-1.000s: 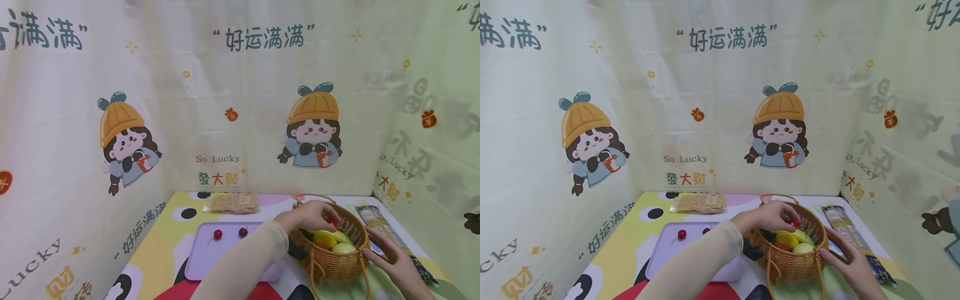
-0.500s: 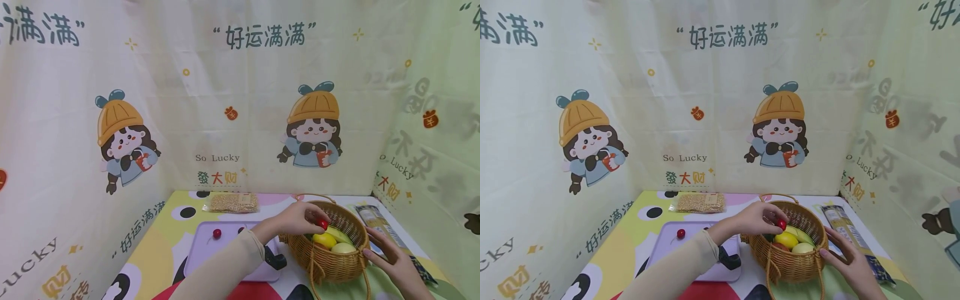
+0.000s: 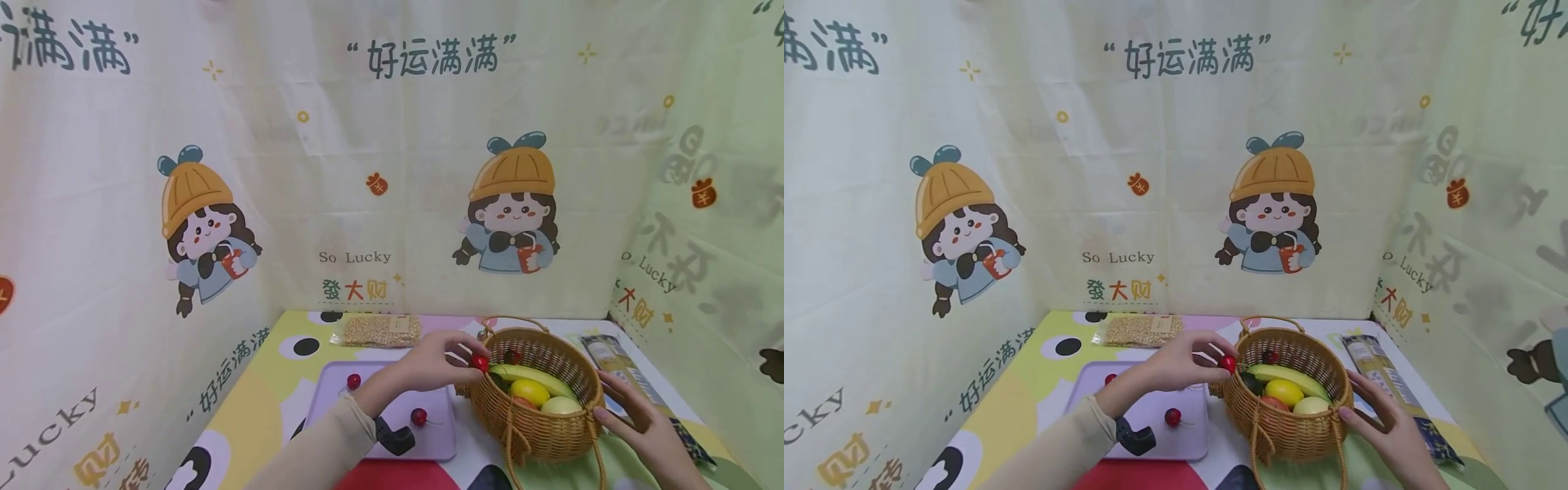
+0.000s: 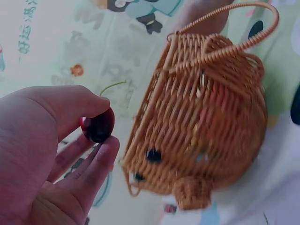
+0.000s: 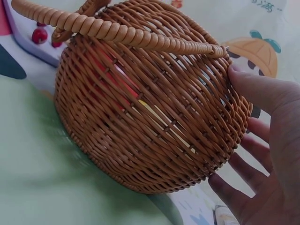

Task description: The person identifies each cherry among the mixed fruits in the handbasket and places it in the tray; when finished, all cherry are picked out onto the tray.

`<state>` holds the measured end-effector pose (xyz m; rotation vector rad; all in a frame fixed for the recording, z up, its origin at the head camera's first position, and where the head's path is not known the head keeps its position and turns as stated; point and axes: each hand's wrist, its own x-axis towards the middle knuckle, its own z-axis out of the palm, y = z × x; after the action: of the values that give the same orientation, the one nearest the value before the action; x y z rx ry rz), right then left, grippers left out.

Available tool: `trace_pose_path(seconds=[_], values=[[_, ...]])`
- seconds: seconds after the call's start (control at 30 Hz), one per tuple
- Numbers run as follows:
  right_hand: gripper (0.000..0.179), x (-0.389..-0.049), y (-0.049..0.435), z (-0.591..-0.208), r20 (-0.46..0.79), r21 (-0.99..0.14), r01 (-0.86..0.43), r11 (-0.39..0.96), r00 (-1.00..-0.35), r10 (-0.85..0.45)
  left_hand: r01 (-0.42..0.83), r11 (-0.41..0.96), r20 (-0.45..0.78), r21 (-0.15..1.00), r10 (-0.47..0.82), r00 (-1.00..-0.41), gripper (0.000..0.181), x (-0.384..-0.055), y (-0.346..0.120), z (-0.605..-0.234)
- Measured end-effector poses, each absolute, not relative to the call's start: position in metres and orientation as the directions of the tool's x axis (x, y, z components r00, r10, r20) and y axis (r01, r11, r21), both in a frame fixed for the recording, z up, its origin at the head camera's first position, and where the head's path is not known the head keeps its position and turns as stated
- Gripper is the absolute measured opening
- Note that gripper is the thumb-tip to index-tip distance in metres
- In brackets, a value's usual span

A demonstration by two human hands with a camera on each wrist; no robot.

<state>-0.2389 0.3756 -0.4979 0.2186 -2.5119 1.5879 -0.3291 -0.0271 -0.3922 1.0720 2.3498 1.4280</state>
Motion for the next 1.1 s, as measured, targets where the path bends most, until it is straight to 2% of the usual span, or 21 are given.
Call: trace_pose_path(seconds=[0.27,0.73,0.93,1.1], values=[[0.068,-0.239,0.374,-0.497,0.192,-0.893,-0.190,0.407,-0.981,-0.037,0.360,0.265,0.167,0.894,0.550,-0.818,0.029,-0.319,-0.085,-0.412],[0.068,-0.239,0.374,-0.495,0.189,-0.897,-0.191,0.399,-0.981,-0.044,0.308,0.278,0.210,0.910,0.334,-0.919,0.031,-0.300,-0.138,-0.485],[0.070,-0.238,0.375,-0.496,0.165,-0.900,-0.166,0.403,-0.986,-0.037,0.293,0.307,0.196,0.905,0.311,-0.930,0.030,-0.292,-0.150,-0.509],[0.070,-0.238,0.376,-0.498,0.171,-0.900,-0.172,0.400,-0.985,-0.039,0.331,0.398,0.215,0.856,0.309,-0.926,0.029,-0.290,-0.156,-0.522]])
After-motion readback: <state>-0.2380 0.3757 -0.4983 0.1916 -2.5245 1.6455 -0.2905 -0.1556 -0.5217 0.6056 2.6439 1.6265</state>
